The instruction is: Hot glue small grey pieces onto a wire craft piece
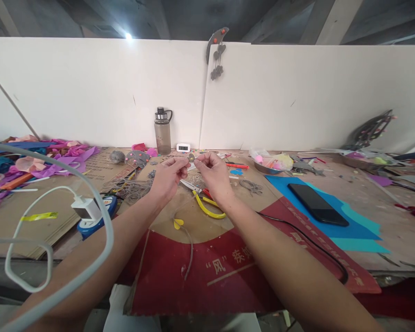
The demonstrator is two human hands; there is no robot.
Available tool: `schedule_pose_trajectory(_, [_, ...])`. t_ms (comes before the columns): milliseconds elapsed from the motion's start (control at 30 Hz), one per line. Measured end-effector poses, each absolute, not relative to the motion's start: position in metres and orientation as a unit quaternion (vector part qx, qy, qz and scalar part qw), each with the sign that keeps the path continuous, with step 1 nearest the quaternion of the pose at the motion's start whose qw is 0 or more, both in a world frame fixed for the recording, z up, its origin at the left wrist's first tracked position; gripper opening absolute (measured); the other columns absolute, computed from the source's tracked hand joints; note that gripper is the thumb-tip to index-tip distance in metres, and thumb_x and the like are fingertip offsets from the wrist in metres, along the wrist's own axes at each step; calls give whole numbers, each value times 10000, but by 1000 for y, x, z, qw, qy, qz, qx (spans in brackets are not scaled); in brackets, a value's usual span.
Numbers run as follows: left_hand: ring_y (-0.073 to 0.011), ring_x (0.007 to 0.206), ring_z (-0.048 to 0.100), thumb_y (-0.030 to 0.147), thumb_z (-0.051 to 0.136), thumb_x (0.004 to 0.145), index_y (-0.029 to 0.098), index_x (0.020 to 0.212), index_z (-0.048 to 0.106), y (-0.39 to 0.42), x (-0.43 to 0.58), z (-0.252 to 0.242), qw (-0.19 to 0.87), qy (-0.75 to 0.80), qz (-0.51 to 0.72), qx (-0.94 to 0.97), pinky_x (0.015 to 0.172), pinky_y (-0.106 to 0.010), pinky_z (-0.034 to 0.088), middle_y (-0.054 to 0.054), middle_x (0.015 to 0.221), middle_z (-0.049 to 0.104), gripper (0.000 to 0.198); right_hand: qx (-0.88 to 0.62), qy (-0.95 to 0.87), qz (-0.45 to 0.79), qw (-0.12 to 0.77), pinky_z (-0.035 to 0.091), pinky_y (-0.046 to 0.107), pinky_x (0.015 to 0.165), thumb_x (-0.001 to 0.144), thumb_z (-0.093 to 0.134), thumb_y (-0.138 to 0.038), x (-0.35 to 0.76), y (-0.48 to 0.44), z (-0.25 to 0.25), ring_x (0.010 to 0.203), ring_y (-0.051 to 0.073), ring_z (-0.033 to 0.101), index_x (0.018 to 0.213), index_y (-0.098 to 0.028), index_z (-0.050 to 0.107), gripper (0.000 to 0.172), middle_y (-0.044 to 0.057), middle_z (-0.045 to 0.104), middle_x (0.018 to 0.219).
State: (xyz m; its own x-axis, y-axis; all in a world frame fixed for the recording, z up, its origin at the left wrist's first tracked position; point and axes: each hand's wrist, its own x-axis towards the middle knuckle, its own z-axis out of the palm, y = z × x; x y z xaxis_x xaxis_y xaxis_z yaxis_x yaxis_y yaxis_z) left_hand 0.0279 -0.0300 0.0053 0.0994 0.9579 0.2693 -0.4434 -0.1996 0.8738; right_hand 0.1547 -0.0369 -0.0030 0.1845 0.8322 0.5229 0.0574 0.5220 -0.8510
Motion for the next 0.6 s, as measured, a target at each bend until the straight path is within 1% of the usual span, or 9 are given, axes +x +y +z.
schedule_pose_trajectory(100, [-56, 521, 476, 241, 765, 639, 124, 611, 642, -30, 29, 5, 571, 266, 611, 479, 491, -198, 349, -21, 631, 617, 172, -389, -539, 348, 661, 284, 241, 525, 697, 658, -347, 154, -37, -3, 530, 88, 339, 819, -202, 621, 193, -75, 401, 576])
schedule_pose_trajectory(267, [-55, 531, 477, 235, 757, 659, 122, 619, 656, -29, 30, 3, 571, 250, 608, 492, 507, -201, 355, -18, 633, 605, 157, -366, -513, 412, 658, 271, 237, 512, 658, 668, -337, 153, -41, 2, 524, 75, 312, 711, -189, 629, 162, -64, 437, 586])
schedule_pose_trajectory(500, [-65, 555, 500, 237, 736, 681, 113, 674, 671, -30, 30, 3, 598, 236, 582, 498, 527, -209, 378, -36, 688, 630, 140, -392, -500, 406, 657, 276, 233, 513, 648, 624, -298, 152, -43, 6, 526, 71, 321, 624, -184, 567, 129, -61, 454, 589])
schedule_pose_trajectory(600, [-61, 546, 488, 224, 748, 661, 115, 660, 654, -31, 31, 4, 595, 241, 575, 507, 528, -208, 373, -11, 649, 592, 145, -408, -506, 390, 652, 279, 232, 513, 649, 598, -274, 150, -41, 4, 523, 72, 320, 617, -184, 557, 104, -63, 449, 580])
